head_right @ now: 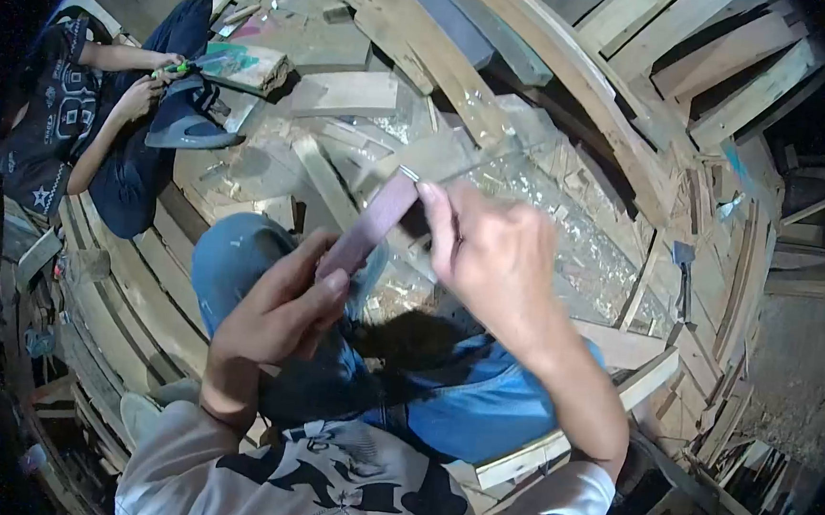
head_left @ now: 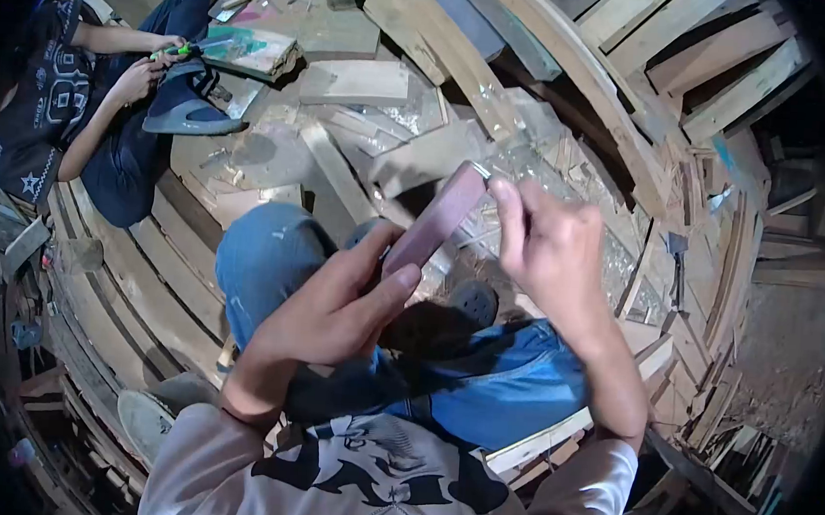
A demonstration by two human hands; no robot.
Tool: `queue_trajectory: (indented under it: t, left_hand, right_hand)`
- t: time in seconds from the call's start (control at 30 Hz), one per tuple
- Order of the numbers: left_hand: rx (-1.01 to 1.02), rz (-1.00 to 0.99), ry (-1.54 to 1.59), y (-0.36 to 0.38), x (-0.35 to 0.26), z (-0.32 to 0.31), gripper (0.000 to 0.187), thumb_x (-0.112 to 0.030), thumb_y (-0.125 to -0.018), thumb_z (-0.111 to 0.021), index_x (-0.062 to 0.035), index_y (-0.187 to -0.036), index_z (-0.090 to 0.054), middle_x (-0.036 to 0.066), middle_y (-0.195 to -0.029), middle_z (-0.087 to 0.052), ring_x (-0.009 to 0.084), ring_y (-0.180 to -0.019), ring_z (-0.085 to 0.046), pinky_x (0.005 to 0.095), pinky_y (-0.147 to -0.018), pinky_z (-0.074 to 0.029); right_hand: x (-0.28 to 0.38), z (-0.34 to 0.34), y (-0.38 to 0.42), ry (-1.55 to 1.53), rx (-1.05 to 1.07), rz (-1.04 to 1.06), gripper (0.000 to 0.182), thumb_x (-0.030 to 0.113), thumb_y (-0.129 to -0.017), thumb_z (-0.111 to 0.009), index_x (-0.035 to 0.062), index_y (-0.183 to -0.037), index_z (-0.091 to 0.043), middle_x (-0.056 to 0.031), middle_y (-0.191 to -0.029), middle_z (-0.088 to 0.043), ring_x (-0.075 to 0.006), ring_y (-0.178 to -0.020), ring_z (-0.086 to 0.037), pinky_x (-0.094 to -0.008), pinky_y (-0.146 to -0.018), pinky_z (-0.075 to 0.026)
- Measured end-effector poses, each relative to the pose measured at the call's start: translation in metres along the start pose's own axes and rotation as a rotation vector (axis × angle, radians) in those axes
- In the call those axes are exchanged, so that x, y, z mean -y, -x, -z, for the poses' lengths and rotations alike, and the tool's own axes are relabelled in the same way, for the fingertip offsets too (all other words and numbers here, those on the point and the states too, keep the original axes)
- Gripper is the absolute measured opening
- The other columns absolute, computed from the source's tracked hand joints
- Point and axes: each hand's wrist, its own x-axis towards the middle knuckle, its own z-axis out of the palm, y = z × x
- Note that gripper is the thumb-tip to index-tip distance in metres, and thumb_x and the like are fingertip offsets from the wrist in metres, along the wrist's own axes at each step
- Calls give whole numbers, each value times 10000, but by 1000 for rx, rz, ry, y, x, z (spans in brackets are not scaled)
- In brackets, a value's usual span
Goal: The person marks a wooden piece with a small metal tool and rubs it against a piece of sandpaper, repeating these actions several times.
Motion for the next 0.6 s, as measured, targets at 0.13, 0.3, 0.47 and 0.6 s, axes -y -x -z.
queue_trajectory:
  t: [0.13, 0.3, 0.47, 0.6]
  left_hand:
    - [49, -19, -6, 0, -6, 3, 353, -288, -1046, -495, -17, -1262, -426, -8, -632, -501, 81, -441, -491, 240, -407, -377]
    - [59, -30, -6, -1, -7, 5, 365, -287, -1047, -490, -18, -1283, -417, -4, -638, -506, 83, -444, -501, 241, -406, -388]
    - [18, -65, 69, 6, -9, 0, 398, -326, -1012, -547, -16, -1249, -468, -7, -665, -461, 67, -466, -394, 214, -398, -296]
    - [68, -98, 142, 8, -6, 4, 391, -319, -1016, -521, 7, -1225, -467, -3, -667, -464, 73, -467, -388, 217, -397, -296]
  right_hand:
    - [10, 0, 7, -4, 43, 78, 300, 194, -940, -656, 62, -678, -591, -125, -490, -562, -286, -405, -593, -377, -383, -451]
    - [14, 5, 8, 4, 79, 108, 252, 172, -933, -658, 60, -714, -600, -127, -523, -579, -277, -425, -604, -373, -396, -455]
    - [7, 8, -2, 12, 48, -86, 286, 206, -918, -671, 29, -693, -650, -167, -556, -600, -308, -436, -607, -402, -405, -470]
    - [5, -6, 13, 43, 140, 9, 270, 191, -954, -628, 40, -737, -679, -172, -525, -580, -333, -416, -589, -417, -409, -465]
